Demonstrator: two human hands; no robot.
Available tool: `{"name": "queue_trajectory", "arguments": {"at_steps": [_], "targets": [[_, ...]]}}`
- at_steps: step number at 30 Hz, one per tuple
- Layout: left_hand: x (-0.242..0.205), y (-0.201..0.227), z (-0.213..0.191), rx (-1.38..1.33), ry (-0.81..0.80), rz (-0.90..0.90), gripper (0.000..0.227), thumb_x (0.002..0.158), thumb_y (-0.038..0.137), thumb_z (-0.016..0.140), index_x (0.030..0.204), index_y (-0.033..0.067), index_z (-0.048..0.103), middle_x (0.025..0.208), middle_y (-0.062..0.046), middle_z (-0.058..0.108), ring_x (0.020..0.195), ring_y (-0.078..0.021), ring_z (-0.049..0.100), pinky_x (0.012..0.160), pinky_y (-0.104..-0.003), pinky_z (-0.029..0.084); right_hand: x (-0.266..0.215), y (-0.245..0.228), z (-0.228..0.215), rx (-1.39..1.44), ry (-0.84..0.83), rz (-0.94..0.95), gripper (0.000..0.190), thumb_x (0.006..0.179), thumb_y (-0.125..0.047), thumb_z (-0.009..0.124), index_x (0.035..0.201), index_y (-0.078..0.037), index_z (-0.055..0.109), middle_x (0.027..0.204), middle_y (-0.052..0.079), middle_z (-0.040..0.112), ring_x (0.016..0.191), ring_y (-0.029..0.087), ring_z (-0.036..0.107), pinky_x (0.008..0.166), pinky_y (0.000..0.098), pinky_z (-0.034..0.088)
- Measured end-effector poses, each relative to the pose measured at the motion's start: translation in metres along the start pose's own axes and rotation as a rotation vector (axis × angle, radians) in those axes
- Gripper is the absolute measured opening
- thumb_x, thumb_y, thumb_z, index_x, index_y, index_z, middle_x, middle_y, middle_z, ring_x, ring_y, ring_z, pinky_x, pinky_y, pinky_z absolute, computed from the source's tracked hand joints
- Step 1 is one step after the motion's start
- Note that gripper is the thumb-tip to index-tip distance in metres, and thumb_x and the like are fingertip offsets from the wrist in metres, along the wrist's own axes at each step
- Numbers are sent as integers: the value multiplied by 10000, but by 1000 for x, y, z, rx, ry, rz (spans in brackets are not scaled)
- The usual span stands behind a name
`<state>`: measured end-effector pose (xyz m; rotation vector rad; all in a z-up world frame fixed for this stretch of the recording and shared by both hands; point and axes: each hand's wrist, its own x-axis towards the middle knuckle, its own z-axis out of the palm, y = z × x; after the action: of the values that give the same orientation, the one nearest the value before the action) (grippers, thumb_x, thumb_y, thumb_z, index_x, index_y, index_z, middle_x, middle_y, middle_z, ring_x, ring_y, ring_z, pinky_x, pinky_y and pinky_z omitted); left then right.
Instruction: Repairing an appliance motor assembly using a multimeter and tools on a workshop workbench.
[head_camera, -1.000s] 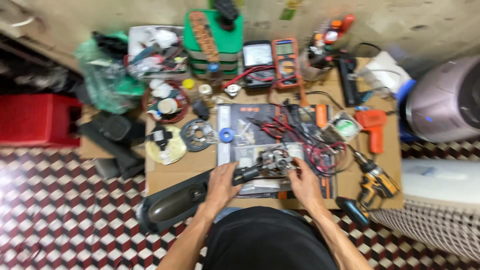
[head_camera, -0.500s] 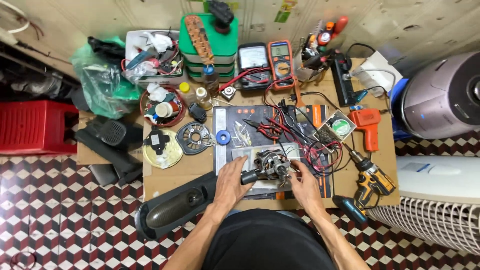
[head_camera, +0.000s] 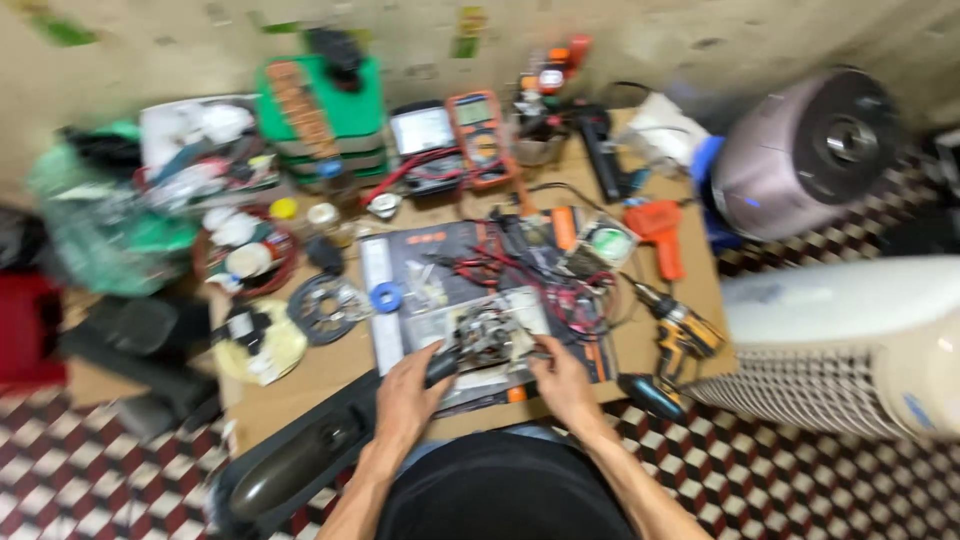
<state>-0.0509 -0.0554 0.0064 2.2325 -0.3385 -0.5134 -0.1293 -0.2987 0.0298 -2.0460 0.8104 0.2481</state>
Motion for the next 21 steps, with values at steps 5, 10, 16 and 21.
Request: {"name": "queue_trajectory", "arguments": {"at_steps": [5, 10, 16, 21], "targets": [[-2, 7, -9, 83, 5, -5, 574, 806, 331, 817, 1333, 194, 635, 1213, -101, 717, 1137, -318, 658, 965, -423, 520, -6, 0, 4, 48, -52, 74, 485, 937, -245, 630, 1393, -87, 576, 951, 131, 735, 840, 197, 668, 832, 344, 542], [2, 11, -14, 115, -47, -91, 564, 819, 367, 794, 1335, 209, 629, 1244, -84, 700, 1169, -314, 640, 971, -429, 511, -11, 15, 5, 142, -36, -19, 469, 930, -229, 617, 1357, -41, 571, 974, 69, 725, 879, 164, 696, 833, 337, 552], [0, 11, -13, 107, -31, -104, 567, 812, 372, 794, 1334, 223, 631, 1254, -69, 701, 1173, -298, 649, 972, -420, 526, -13, 17, -3, 87, -54, 131, 504, 936, -247, 608, 1406, -70, 566, 1108, 169, 733, 953, 236, 688, 893, 346, 554], [0, 10, -12, 94, -14, -105, 572, 800, 364, 802, 1329, 225, 633, 1243, -65, 705, 1174, -291, 650, 970, -419, 529, 2, 38, -9, 178, -26, 64, 489, 934, -226, 590, 1380, -30, 556, 1277, 138, 704, 1053, 216, 712, 944, 335, 549]]}}
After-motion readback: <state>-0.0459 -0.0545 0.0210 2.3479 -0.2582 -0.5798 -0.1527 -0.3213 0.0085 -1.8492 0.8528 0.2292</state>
